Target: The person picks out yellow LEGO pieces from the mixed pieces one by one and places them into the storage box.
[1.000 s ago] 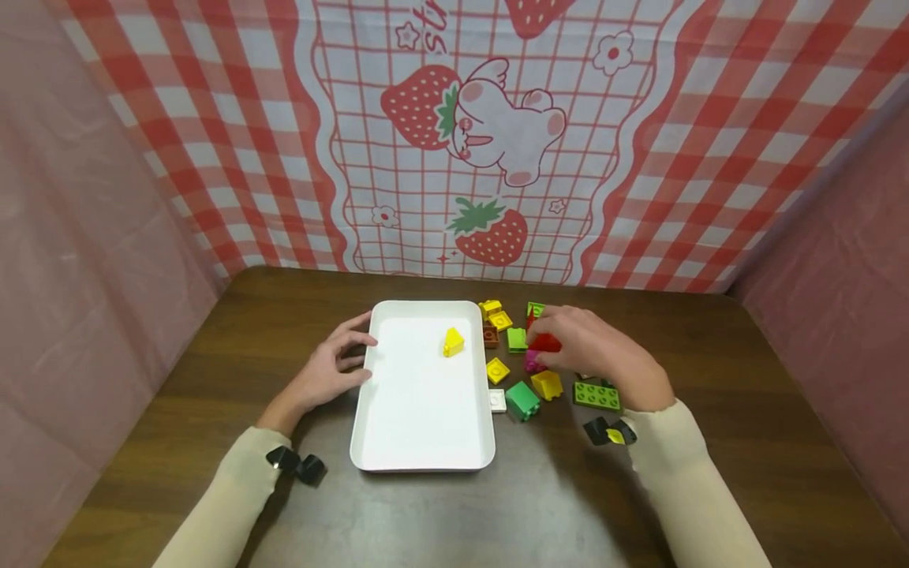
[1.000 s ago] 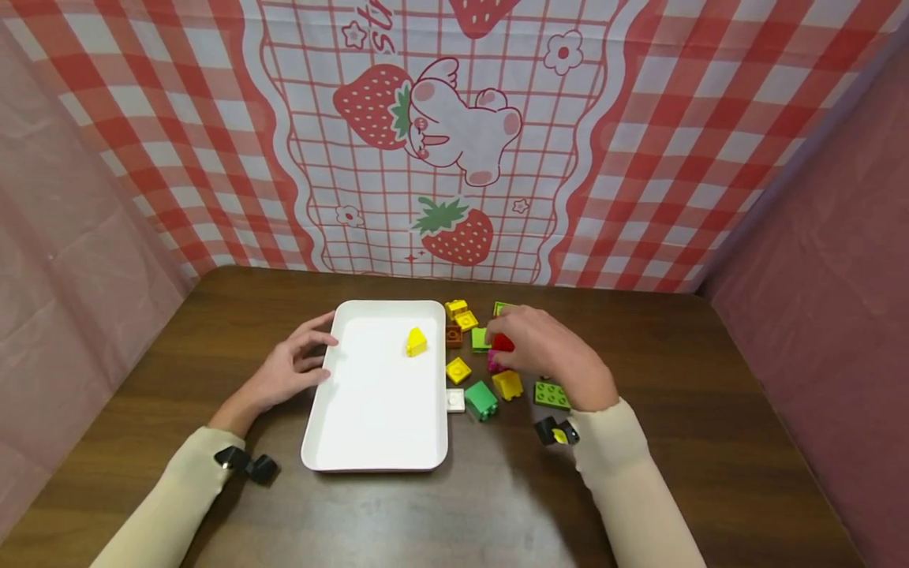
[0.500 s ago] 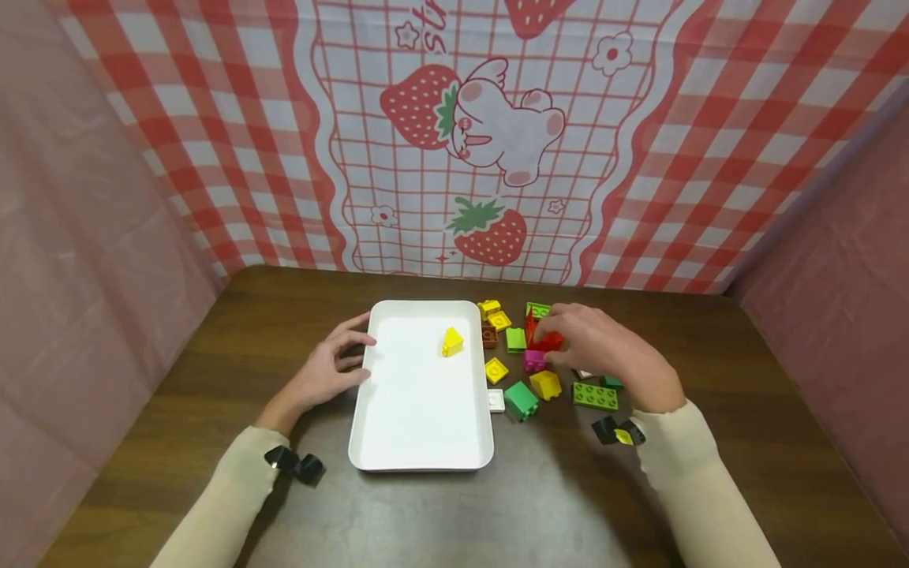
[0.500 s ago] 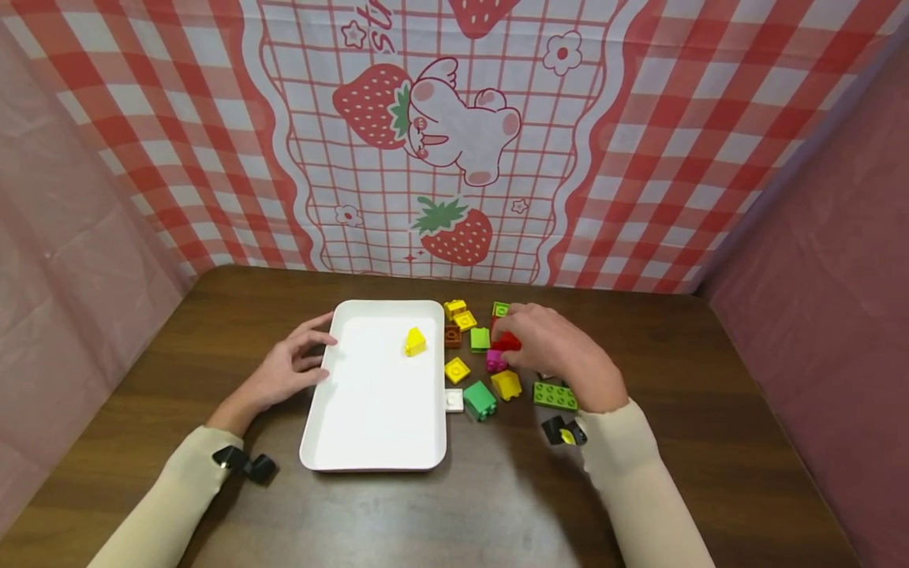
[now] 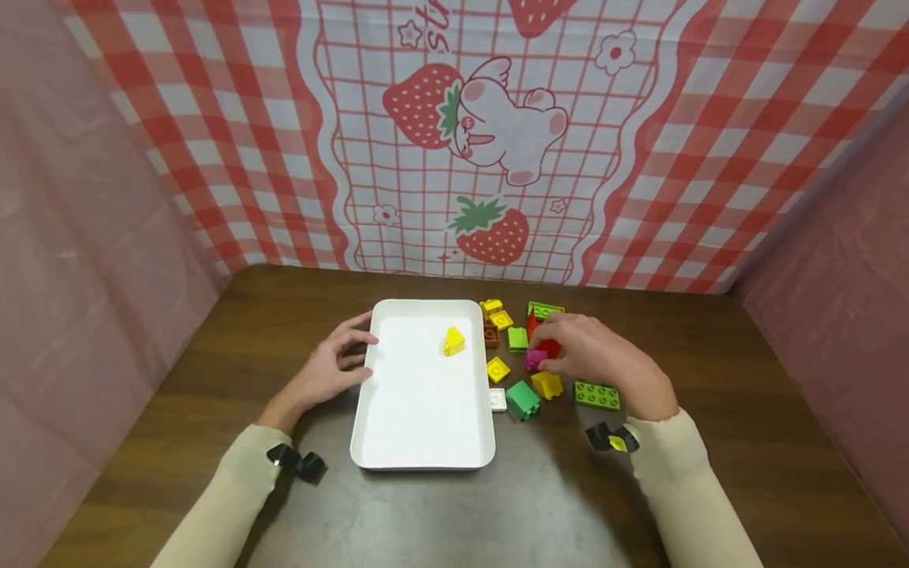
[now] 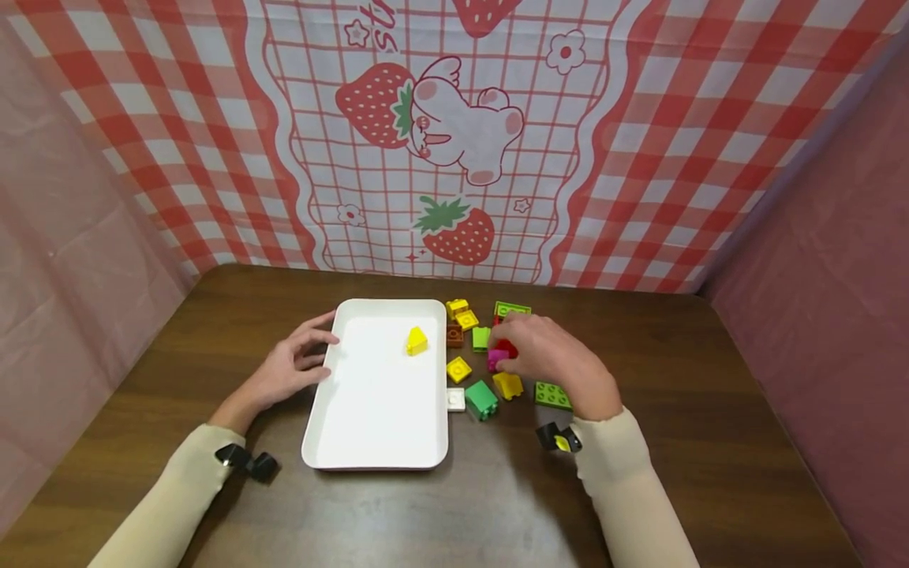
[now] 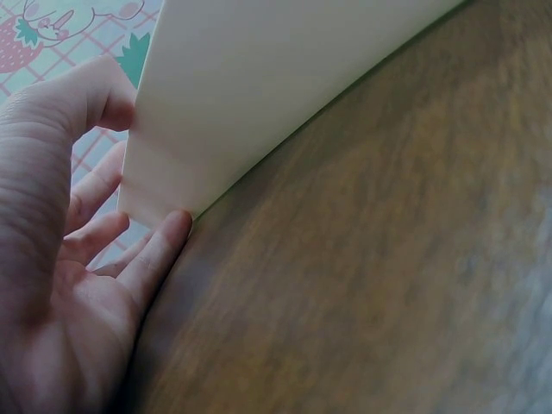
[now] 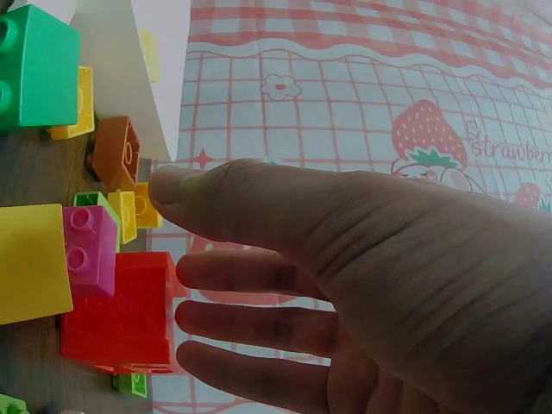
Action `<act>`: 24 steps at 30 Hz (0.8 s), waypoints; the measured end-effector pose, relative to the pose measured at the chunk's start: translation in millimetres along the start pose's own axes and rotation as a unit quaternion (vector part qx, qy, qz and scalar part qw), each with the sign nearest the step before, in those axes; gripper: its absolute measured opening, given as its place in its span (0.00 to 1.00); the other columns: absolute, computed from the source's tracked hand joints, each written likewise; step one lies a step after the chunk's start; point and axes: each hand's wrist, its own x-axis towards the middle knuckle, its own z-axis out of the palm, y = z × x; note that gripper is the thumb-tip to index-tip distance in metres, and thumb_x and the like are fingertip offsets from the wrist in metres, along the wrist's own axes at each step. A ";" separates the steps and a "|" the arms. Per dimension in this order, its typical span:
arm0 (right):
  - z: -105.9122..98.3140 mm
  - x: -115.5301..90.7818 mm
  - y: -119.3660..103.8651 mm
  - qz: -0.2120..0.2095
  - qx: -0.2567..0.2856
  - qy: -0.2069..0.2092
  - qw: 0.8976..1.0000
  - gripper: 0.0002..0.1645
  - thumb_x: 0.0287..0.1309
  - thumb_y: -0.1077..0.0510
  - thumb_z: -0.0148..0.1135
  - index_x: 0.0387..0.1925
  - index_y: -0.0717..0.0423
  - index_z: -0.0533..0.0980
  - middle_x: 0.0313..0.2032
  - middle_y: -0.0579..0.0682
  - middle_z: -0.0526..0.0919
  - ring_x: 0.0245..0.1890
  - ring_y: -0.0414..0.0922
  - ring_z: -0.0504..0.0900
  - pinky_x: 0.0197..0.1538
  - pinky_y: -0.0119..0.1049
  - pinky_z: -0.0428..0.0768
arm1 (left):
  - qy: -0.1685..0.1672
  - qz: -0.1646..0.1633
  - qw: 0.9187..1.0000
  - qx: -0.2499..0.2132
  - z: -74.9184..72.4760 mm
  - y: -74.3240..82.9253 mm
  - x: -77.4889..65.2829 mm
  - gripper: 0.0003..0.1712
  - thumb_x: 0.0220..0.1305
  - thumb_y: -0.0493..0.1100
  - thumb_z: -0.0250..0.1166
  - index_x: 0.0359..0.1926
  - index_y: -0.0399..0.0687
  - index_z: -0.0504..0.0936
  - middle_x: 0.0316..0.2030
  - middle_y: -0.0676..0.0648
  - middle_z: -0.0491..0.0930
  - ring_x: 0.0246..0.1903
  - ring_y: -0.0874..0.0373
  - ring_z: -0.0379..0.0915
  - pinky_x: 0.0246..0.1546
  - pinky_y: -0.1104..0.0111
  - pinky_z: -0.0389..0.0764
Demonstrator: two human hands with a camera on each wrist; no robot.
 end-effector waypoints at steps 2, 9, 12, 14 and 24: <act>0.4 -0.4 0.0 0.003 0.005 -0.004 1.000 0.19 0.50 0.55 0.77 0.46 0.50 0.84 0.45 0.51 0.84 0.42 0.50 0.79 0.44 0.43 0.89 | -0.001 -0.002 1.000 -0.003 0.5 0.3 0.7 0.24 0.55 0.26 0.70 0.55 0.30 0.76 0.77 0.37 0.53 0.64 0.38 0.66 0.59 0.41 0.76; 0.3 -1.4 -0.9 0.013 0.006 -0.028 1.000 0.19 0.49 0.55 0.78 0.45 0.49 0.85 0.45 0.52 0.84 0.44 0.50 0.79 0.45 0.44 0.89 | 0.000 -0.004 1.000 -0.002 1.2 0.8 0.8 0.24 0.55 0.26 0.70 0.55 0.29 0.76 0.77 0.37 0.53 0.65 0.36 0.64 0.59 0.40 0.75; -0.5 -1.9 -2.8 0.017 0.007 -0.035 0.999 0.19 0.48 0.56 0.78 0.45 0.48 0.85 0.45 0.52 0.84 0.44 0.50 0.79 0.46 0.44 0.89 | 0.001 0.000 1.000 0.001 1.2 1.1 0.3 0.24 0.55 0.26 0.69 0.54 0.29 0.76 0.76 0.35 0.52 0.65 0.36 0.64 0.58 0.40 0.76; -0.7 -1.5 -4.8 0.022 0.012 -0.044 0.999 0.19 0.49 0.55 0.78 0.45 0.47 0.85 0.45 0.52 0.84 0.45 0.50 0.79 0.46 0.44 0.88 | 0.002 0.001 1.000 0.005 0.9 1.0 -0.1 0.24 0.55 0.26 0.69 0.54 0.29 0.76 0.76 0.35 0.53 0.65 0.36 0.64 0.58 0.40 0.76; 5.3 3.0 -6.6 0.035 0.027 -0.093 0.995 0.18 0.49 0.56 0.77 0.44 0.47 0.85 0.45 0.50 0.85 0.45 0.51 0.79 0.48 0.46 0.88 | -0.001 -0.006 1.000 -0.003 -0.2 0.8 0.3 0.24 0.55 0.26 0.69 0.54 0.30 0.76 0.77 0.36 0.52 0.66 0.37 0.63 0.59 0.41 0.76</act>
